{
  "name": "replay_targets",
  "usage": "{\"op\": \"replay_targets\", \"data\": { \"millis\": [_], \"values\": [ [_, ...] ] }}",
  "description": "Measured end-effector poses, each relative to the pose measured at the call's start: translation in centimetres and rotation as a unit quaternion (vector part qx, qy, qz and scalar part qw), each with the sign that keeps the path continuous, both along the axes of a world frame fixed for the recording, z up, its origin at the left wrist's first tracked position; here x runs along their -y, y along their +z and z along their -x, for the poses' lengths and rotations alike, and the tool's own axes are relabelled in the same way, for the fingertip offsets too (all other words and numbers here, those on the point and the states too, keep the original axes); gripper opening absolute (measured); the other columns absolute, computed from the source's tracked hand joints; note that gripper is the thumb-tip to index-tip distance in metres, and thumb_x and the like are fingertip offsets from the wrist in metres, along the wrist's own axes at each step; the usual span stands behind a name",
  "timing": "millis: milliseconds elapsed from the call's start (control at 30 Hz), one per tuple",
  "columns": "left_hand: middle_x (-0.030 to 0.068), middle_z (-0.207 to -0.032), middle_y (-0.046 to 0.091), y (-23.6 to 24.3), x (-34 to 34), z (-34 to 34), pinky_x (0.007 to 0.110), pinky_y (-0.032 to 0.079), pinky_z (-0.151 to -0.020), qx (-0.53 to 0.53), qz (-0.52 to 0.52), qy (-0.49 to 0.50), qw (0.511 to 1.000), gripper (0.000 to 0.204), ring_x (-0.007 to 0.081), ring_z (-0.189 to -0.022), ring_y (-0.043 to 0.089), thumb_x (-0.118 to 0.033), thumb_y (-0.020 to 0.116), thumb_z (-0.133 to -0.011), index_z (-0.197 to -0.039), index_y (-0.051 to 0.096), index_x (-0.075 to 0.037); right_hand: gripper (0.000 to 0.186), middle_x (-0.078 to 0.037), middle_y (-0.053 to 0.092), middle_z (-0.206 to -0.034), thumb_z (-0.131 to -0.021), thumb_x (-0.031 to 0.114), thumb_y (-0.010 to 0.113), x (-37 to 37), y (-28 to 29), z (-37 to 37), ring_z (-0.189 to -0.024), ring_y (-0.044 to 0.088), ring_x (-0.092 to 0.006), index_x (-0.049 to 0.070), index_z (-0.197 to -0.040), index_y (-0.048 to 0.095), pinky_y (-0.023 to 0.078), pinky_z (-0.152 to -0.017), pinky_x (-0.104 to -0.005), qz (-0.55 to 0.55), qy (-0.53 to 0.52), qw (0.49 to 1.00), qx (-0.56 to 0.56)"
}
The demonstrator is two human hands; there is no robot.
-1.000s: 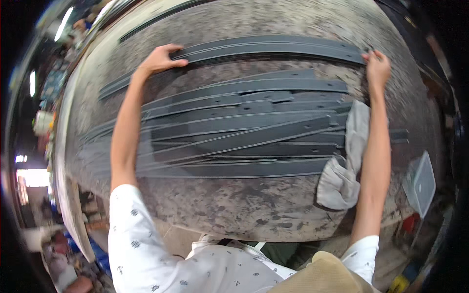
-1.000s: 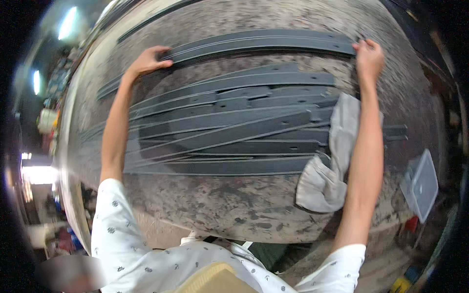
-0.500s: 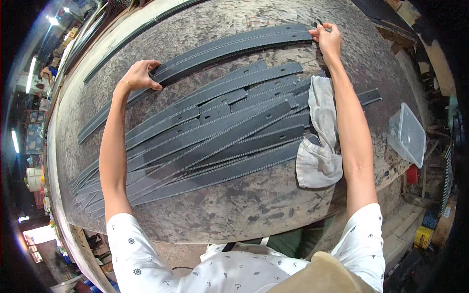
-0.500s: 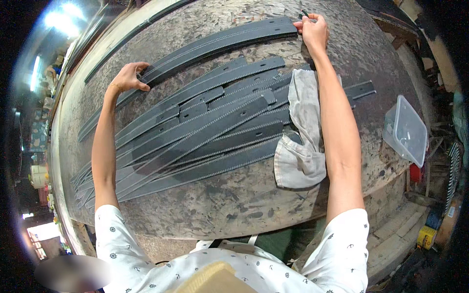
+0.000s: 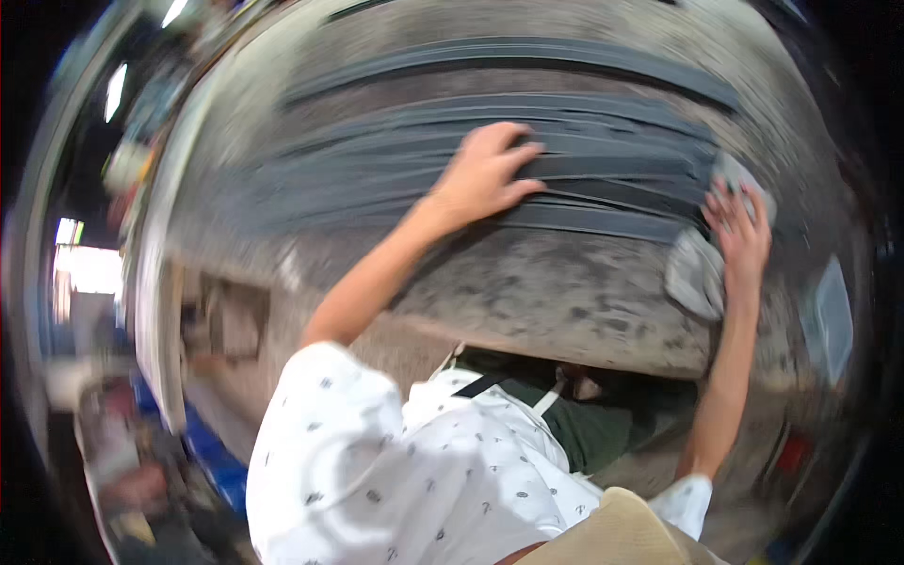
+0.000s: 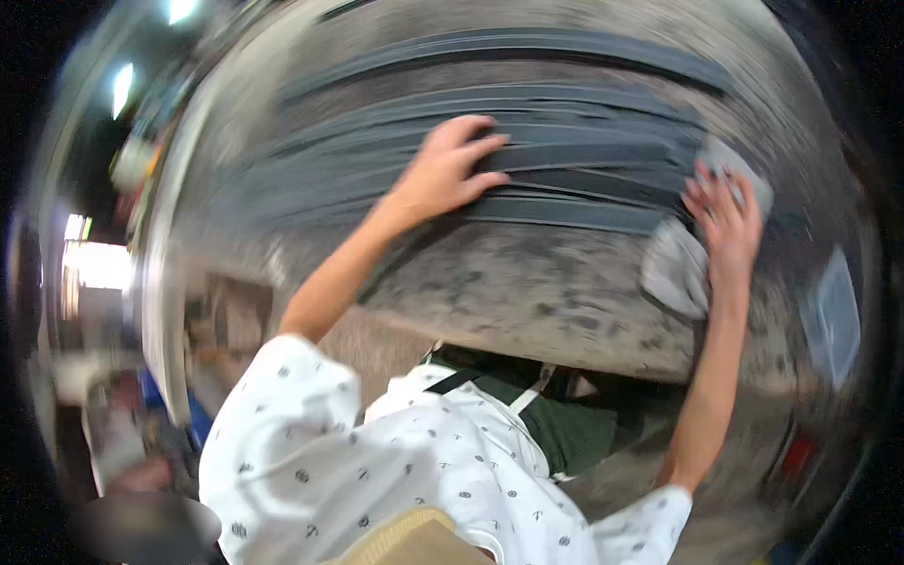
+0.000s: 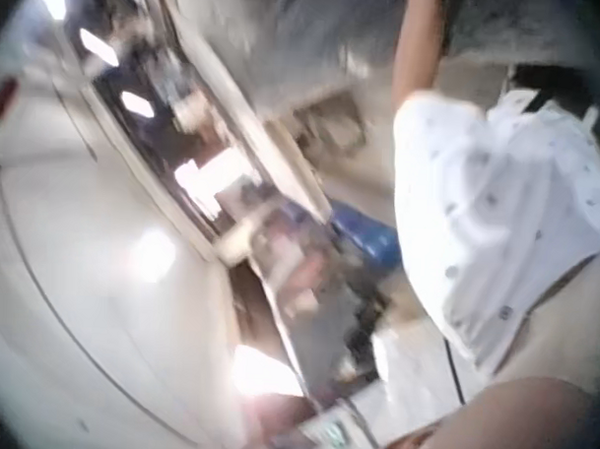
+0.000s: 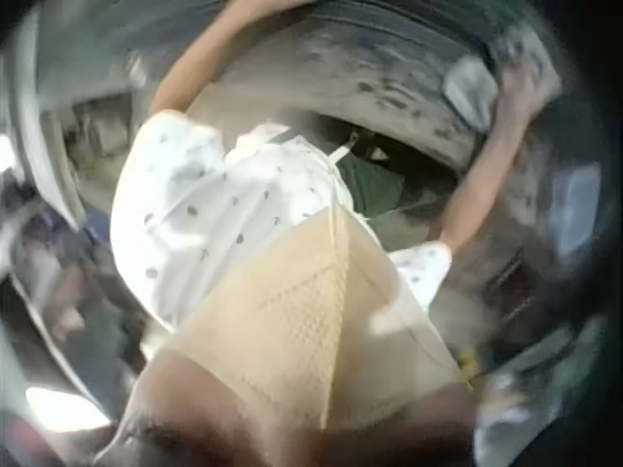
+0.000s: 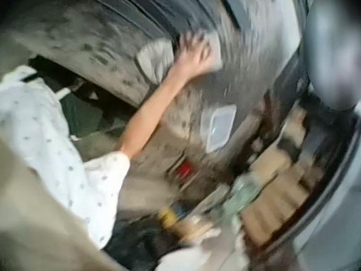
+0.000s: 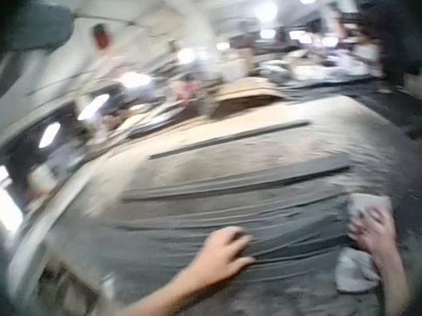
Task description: The recorder is applying a liquid adhesive or finish to the ends and edges of leather belt strips using a small applicator.
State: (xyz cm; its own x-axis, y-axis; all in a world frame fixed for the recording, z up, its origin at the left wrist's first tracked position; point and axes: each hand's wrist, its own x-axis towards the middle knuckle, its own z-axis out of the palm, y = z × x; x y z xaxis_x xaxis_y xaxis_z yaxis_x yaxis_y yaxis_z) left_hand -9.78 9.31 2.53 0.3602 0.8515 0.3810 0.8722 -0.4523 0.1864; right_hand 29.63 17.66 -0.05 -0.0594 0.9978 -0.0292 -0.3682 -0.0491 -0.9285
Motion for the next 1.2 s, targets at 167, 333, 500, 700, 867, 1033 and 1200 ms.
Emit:
{"op": "replay_targets", "data": {
  "millis": [167,333,500,700,867,1033,1200],
  "values": [
    [0.0107,-0.105,0.058,-0.4,2.4,-2.8,0.037,0.046,-0.084,-0.139,-0.103,0.038,0.984,0.046,0.0263,-0.099,0.056,-0.037,0.066,-0.090,-0.117,0.059,0.000,0.022,-0.010,0.071,-0.098,-0.105,0.022,0.052,1.5,-1.9,-1.7,-0.069,0.063,-0.0105,0.004,-0.118,0.053,0.050,-0.062,-0.0281,-0.146,-0.085,0.946,0.278],
    [0.0129,-0.102,0.058,-0.9,8.7,-1.5,0.039,0.047,-0.081,-0.127,-0.038,-0.014,0.991,0.040,0.0278,-0.094,0.057,-0.032,0.058,-0.098,-0.119,0.057,0.002,0.028,-0.005,0.068,-0.078,-0.106,0.029,0.050,-3.9,-4.0,-4.5,-0.062,0.059,-0.0135,0.005,-0.120,0.053,0.045,-0.059,-0.0322,-0.219,-0.176,0.840,0.465],
    [0.0127,-0.113,0.057,-3.7,14.8,-3.7,0.045,0.041,-0.094,-0.030,-0.002,0.005,1.000,0.041,0.0305,-0.108,0.053,-0.030,0.067,-0.090,-0.121,0.060,-0.004,0.036,-0.008,0.067,-0.076,-0.104,0.033,0.053,-5.4,-2.3,-5.9,-0.068,0.064,-0.0202,0.006,-0.126,0.054,0.048,-0.065,-0.0357,-0.188,-0.271,0.829,0.452],
    [0.0110,-0.115,0.056,-4.6,16.8,-7.4,0.050,0.036,-0.102,0.053,-0.037,0.033,0.997,0.046,0.0319,-0.114,0.049,-0.025,0.075,-0.080,-0.120,0.063,-0.009,0.023,-0.019,0.069,-0.096,-0.102,0.010,0.054,-6.5,-2.5,-7.5,-0.074,0.070,-0.0216,-0.005,-0.118,0.047,0.058,-0.066,-0.0321,-0.247,-0.294,0.881,0.277],
    [0.0077,-0.100,0.059,-3.0,16.9,-10.5,0.043,0.041,-0.092,0.151,-0.027,0.040,0.987,0.027,0.0285,-0.100,0.056,-0.017,0.077,-0.076,-0.100,0.066,-0.009,0.028,-0.021,0.068,-0.101,-0.103,0.016,0.056,2.2,-0.1,-7.2,-0.074,0.070,-0.0218,-0.002,-0.121,0.044,0.058,-0.069,-0.0317,-0.238,-0.238,0.912,0.236],
    [0.0061,-0.089,0.060,-4.0,14.5,-11.8,0.038,0.045,-0.080,0.138,-0.107,0.045,0.984,0.021,0.0272,-0.087,0.060,-0.007,0.075,-0.070,-0.084,0.060,-0.008,0.021,-0.017,0.068,-0.106,-0.104,0.015,0.056,9.7,2.4,-2.6,-0.079,0.067,-0.0162,0.000,-0.118,0.049,0.054,-0.077,-0.0303,-0.241,-0.087,0.936,0.242],
    [0.0171,-0.127,0.055,-4.4,16.8,-13.2,0.048,0.047,-0.099,0.141,-0.108,0.063,0.982,0.028,0.0364,-0.121,0.054,-0.014,0.071,-0.084,-0.110,0.063,-0.005,0.018,-0.014,0.069,-0.104,-0.104,0.013,0.053,13.7,-1.0,-0.1,-0.081,0.063,-0.0124,0.000,-0.117,0.052,0.051,-0.081,-0.0278,-0.217,-0.047,0.933,0.283]
  ]
}}
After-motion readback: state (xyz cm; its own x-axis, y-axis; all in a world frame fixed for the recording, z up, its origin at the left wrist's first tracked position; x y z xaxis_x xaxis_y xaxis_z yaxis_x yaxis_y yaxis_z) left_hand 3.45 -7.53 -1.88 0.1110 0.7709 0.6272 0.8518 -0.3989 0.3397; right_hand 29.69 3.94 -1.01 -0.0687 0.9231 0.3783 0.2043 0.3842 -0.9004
